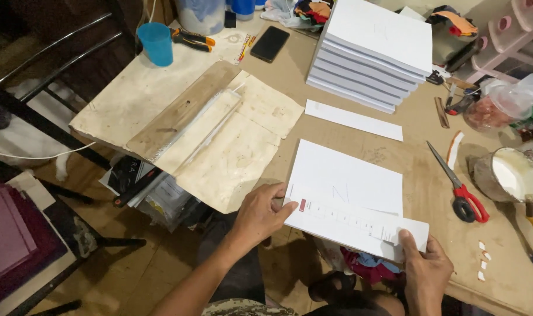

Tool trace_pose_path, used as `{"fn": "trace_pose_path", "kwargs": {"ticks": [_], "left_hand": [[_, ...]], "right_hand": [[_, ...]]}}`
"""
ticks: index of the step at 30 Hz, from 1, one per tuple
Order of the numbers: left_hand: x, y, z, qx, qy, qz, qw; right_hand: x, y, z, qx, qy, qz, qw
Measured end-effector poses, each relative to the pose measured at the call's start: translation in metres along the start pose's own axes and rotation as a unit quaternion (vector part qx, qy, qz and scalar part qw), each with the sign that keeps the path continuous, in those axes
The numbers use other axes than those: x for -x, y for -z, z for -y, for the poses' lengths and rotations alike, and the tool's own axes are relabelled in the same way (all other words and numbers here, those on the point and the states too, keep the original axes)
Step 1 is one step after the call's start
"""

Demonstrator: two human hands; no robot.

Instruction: Attaching paper labels to the spines of paper stacks using glue and scissors.

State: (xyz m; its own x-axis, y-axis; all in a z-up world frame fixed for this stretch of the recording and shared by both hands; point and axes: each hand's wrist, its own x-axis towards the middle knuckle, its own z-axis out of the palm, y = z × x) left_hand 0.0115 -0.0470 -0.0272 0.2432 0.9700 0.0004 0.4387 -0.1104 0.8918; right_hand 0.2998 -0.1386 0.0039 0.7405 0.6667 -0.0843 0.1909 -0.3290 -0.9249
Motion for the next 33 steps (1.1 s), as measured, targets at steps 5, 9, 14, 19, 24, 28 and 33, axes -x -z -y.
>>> {"fn": "trace_pose_path", "kwargs": {"ticks": [5,9,14,19,24,28,33], "left_hand": [[0.007,-0.007,-0.011,0.031,-0.038,-0.084,0.995],[0.023,-0.023,-0.048,0.232,0.024,-0.023,0.972],[0.037,-0.051,-0.082,0.282,0.046,0.153,0.946],[0.035,-0.056,-0.081,0.235,-0.077,0.045,0.968],[0.049,-0.012,-0.086,0.1,-0.206,0.417,0.88],[0.046,0.002,-0.091,-0.034,-0.104,0.43,0.896],[0.035,0.023,-0.05,0.037,0.009,0.174,0.984]], "right_hand": [[-0.003,0.007,-0.037,-0.189,0.152,-0.084,0.967],[0.027,0.016,-0.014,-0.36,0.108,-0.031,0.926],[0.061,-0.042,-0.102,-0.394,-0.044,0.099,0.913],[0.099,-0.047,-0.067,-0.242,-0.254,0.092,0.932],[0.021,0.024,-0.188,-0.371,-0.053,0.277,0.885],[0.052,0.016,-0.071,-0.275,-0.053,0.128,0.951],[0.022,0.021,-0.021,-0.26,0.027,0.011,0.965]]}}
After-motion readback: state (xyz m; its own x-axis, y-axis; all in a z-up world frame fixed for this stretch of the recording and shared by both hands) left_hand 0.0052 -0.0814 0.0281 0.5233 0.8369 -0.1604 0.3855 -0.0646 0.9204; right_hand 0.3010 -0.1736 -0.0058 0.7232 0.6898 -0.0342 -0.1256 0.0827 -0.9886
